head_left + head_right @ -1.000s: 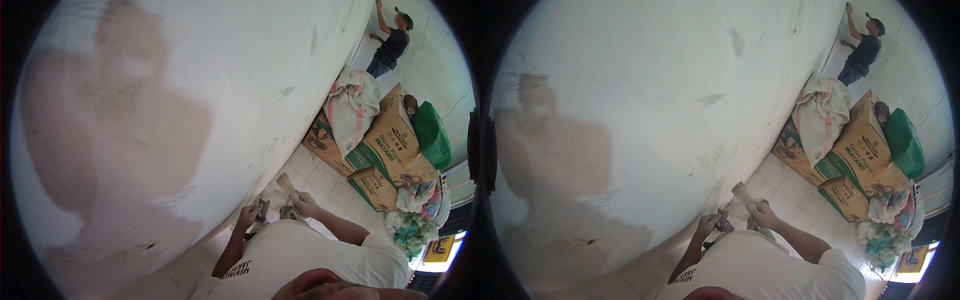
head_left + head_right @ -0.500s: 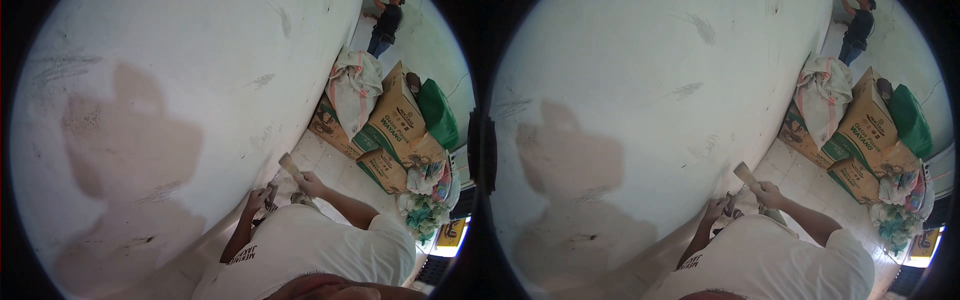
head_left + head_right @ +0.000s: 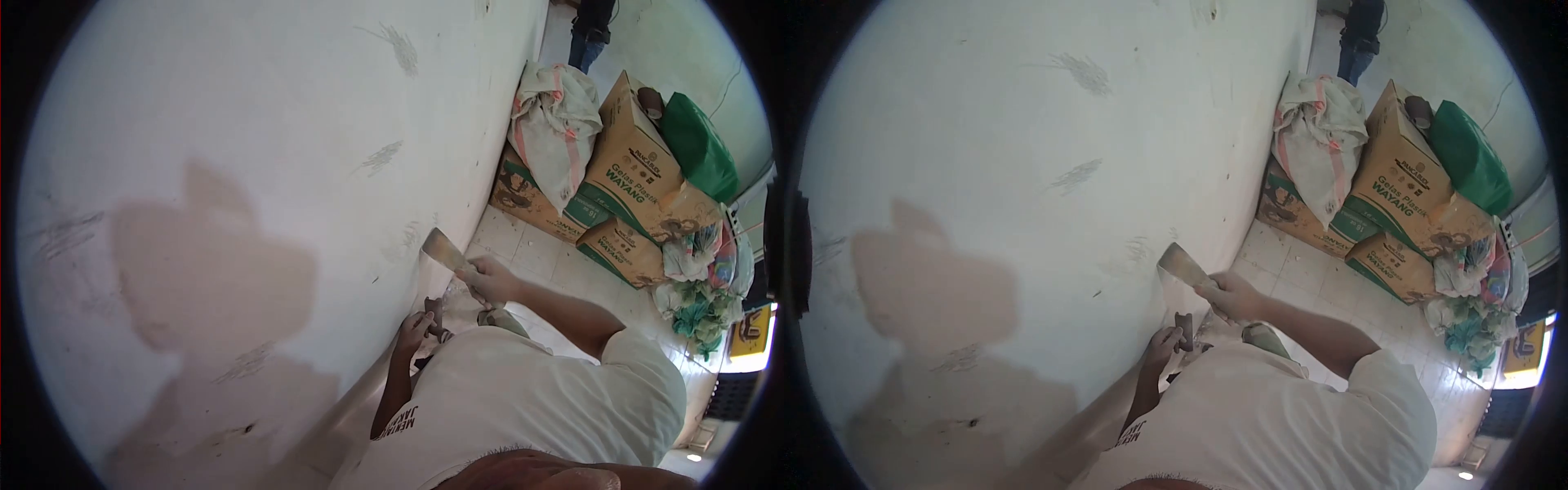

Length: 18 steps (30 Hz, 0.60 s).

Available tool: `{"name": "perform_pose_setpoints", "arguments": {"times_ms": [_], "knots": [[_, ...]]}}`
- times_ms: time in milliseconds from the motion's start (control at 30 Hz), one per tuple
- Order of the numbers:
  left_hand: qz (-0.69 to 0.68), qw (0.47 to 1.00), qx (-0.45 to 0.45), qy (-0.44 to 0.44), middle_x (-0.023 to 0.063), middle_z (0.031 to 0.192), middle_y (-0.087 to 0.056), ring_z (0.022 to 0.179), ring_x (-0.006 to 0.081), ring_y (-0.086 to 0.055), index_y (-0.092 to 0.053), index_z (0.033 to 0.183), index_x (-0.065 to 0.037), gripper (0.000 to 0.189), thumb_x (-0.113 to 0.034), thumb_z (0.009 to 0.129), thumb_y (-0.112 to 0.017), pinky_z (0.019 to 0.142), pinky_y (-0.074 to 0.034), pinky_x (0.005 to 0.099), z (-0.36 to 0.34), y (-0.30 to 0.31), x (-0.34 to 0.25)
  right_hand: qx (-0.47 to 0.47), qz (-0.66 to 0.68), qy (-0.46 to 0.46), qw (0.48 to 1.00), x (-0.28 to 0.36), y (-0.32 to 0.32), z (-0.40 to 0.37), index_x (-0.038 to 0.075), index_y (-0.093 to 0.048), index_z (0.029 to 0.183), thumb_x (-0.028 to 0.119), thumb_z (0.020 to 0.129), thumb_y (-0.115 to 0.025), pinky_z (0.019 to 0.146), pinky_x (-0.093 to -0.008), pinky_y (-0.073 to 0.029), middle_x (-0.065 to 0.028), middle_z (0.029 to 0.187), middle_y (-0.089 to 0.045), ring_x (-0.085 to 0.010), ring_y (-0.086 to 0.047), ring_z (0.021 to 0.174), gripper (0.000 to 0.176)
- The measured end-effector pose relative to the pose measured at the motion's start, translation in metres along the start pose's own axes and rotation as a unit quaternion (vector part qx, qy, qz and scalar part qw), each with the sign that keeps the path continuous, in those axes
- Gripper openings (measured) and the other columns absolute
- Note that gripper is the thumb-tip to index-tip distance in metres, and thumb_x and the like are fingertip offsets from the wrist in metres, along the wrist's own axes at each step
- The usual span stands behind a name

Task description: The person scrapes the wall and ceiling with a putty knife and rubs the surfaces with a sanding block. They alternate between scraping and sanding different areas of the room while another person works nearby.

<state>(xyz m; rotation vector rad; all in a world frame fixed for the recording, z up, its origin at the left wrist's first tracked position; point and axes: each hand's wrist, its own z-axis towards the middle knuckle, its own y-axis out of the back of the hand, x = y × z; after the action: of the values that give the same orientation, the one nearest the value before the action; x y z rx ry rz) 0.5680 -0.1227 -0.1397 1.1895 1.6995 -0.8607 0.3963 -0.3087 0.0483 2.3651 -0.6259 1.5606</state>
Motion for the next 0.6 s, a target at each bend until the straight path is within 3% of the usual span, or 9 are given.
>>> {"name": "perform_pose_setpoints", "arguments": {"times_ms": [133, 233, 333, 433, 533, 600], "knots": [[-0.003, 0.999, 0.025, 0.029, 0.0047, 0.082, -0.062, 0.071, 0.011, -0.055, -0.066, 0.078, -0.001, 0.031, -0.026, 0.094, -0.059, 0.064, -0.043, 0.0244, 0.007, 0.003, 0.007, 0.004, 0.014, 0.051, 0.999, -0.005, 0.008, -0.011, 0.004, -0.052, 0.081, 0.042, 0.097, -0.051, 0.037, -0.0245, -0.038, -0.0005, 0.051, -0.049, -0.0075, -0.047, 0.039, 0.041], [0.072, 0.995, 0.038, -0.056, 0.0079, 0.089, -0.063, 0.08, 0.0154, -0.058, -0.07, 0.09, 0.002, 0.025, -0.021, 0.091, -0.062, 0.073, -0.046, 0.0279, 0.009, 0.002, 0.005, -0.018, 0.048, -0.002, 0.999, -0.036, 0.012, -0.024, 0.006, -0.049, 0.079, 0.04, 0.097, -0.05, 0.035, -0.0231, -0.038, -0.0004, 0.05, -0.05, -0.0084, -0.047, 0.037, 0.039], [0.149, 0.985, 0.044, -0.077, 0.0102, 0.092, -0.064, 0.086, 0.0185, -0.06, -0.07, 0.097, 0.002, 0.022, -0.018, 0.088, -0.064, 0.08, -0.046, 0.0297, 0.004, -0.002, -0.011, -0.021, 0.01, -0.053, 0.998, -0.036, 0.013, -0.029, 0.006, -0.05, 0.078, 0.039, 0.097, -0.05, 0.035, -0.0228, -0.037, -0.0008, 0.049, -0.05, -0.0088, -0.046, 0.036, 0.038], [0.146, 0.986, 0.051, -0.062, 0.0092, 0.089, -0.064, 0.086, 0.0184, -0.061, -0.072, 0.095, -0.001, 0.02, -0.018, 0.086, -0.067, 0.079, -0.046, 0.0297, 0.002, -0.002, -0.014, -0.024, -0.065, 0.017, 0.997, 0.01, 0.016, -0.007, 0.004, -0.054, 0.081, 0.041, 0.097, -0.05, 0.038, -0.0257, -0.039, -0.0003, 0.049, -0.048, -0.0087, -0.048, 0.038, 0.041], [0.168, 0.981, 0.047, -0.08, 0.0084, 0.088, -0.065, 0.084, 0.018, -0.061, -0.072, 0.093, -0.001, 0.019, -0.017, 0.084, -0.069, 0.078, -0.047, 0.0294, -0.002, -0.003, -0.016, -0.043, -0.036, 0.053, 0.997, 0.022, 0.018, -0.003, 0.003, -0.055, 0.081, 0.04, 0.097, -0.051, 0.038, -0.0256, -0.038, -0.0004, 0.048, -0.048, -0.0086, -0.047, 0.038, 0.04], [0.15, 0.984, 0.036, -0.089, 0.0079, 0.088, -0.065, 0.084, 0.0172, -0.062, -0.072, 0.092, -0.001, 0.018, -0.015, 0.082, -0.07, 0.077, -0.047, 0.0287, 0.002, -0.002, -0.011, -0.043, -0.019, -0.007, 0.999, 0.007, 0.019, -0.02, 0.002, -0.055, 0.082, 0.041, 0.096, -0.051, 0.038, -0.026, -0.039, -0.0008, 0.048, -0.048, -0.009, -0.048, 0.039, 0.041]]}}
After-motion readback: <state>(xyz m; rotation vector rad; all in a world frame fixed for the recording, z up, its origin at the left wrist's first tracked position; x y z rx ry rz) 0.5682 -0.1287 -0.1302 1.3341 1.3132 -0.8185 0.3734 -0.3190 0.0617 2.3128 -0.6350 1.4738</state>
